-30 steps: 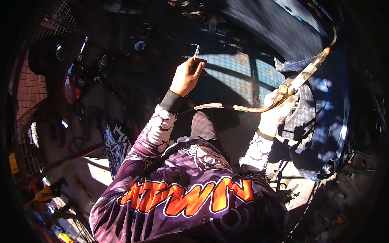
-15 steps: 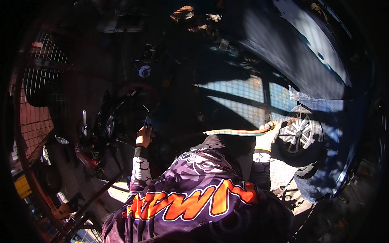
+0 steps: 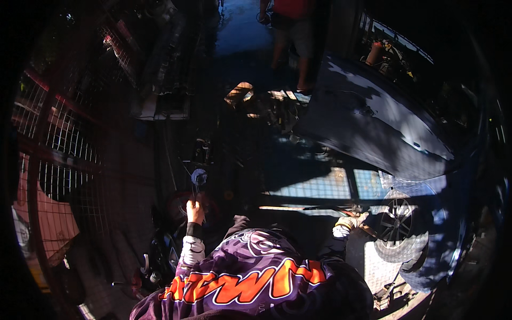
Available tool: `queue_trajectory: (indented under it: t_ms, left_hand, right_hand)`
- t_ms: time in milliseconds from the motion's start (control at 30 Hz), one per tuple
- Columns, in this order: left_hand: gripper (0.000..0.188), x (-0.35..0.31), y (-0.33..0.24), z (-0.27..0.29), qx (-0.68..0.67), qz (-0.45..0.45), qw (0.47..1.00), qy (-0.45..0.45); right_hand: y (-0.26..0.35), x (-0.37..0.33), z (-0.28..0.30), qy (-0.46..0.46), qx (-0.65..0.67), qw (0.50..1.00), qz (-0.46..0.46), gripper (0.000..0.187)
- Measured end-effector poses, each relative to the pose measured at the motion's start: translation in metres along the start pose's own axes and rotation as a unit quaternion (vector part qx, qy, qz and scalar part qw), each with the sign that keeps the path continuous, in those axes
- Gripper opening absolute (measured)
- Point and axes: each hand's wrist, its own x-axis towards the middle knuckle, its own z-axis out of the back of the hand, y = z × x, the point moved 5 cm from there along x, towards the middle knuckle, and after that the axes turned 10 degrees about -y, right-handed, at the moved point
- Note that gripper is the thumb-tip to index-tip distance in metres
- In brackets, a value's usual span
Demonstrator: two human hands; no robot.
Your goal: The person uses a welding torch and filler wire to weld a section of a car's body panel. They adjust the torch and wire repeatedly while seated on the floor in a workshop environment.
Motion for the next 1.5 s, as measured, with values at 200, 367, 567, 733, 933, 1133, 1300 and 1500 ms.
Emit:
queue_trajectory:
  t_ms: [200, 367, 567, 733, 933, 1133, 1300, 1500]
  left_hand:
    - [0.031, 0.111, -0.020, -0.029, -0.025, 0.071, 0.984, 0.164]
    - [0.031, 0.160, -0.067, -0.035, -0.054, -0.062, 0.991, 0.102]
    - [0.017, 0.206, -0.084, -0.020, -0.211, 0.091, 0.973, 0.010]
    - [0.025, 0.240, -0.060, -0.029, -0.335, 0.189, 0.923, 0.018]
    - [0.024, 0.358, -0.027, -0.085, -0.341, 0.214, 0.916, 0.007]
    - [0.022, 0.515, -0.051, -0.198, -0.305, 0.395, 0.860, 0.107]
    - [0.019, 0.549, -0.108, -0.283, -0.281, 0.491, 0.801, 0.196]
    - [0.027, 0.604, -0.198, -0.372, -0.112, 0.418, 0.839, 0.329]
  right_hand:
    - [-0.089, -0.016, -0.070, 0.022, 0.029, 0.999, -0.030, 0.042]
    - [-0.120, -0.013, -0.048, 0.002, -0.001, 0.999, -0.033, 0.042]
    - [-0.152, -0.029, -0.053, -0.034, 0.011, 0.999, -0.025, 0.042]
    - [-0.177, -0.055, -0.079, -0.080, 0.039, 0.996, -0.022, 0.042]
    - [-0.227, -0.053, -0.099, -0.140, 0.065, 0.988, -0.004, 0.042]
    - [-0.285, -0.079, -0.126, -0.272, 0.110, 0.955, 0.041, 0.042]
    - [-0.314, -0.115, -0.186, -0.333, 0.149, 0.929, 0.059, 0.042]
    - [-0.334, -0.160, -0.234, -0.375, 0.223, 0.898, 0.052, 0.042]
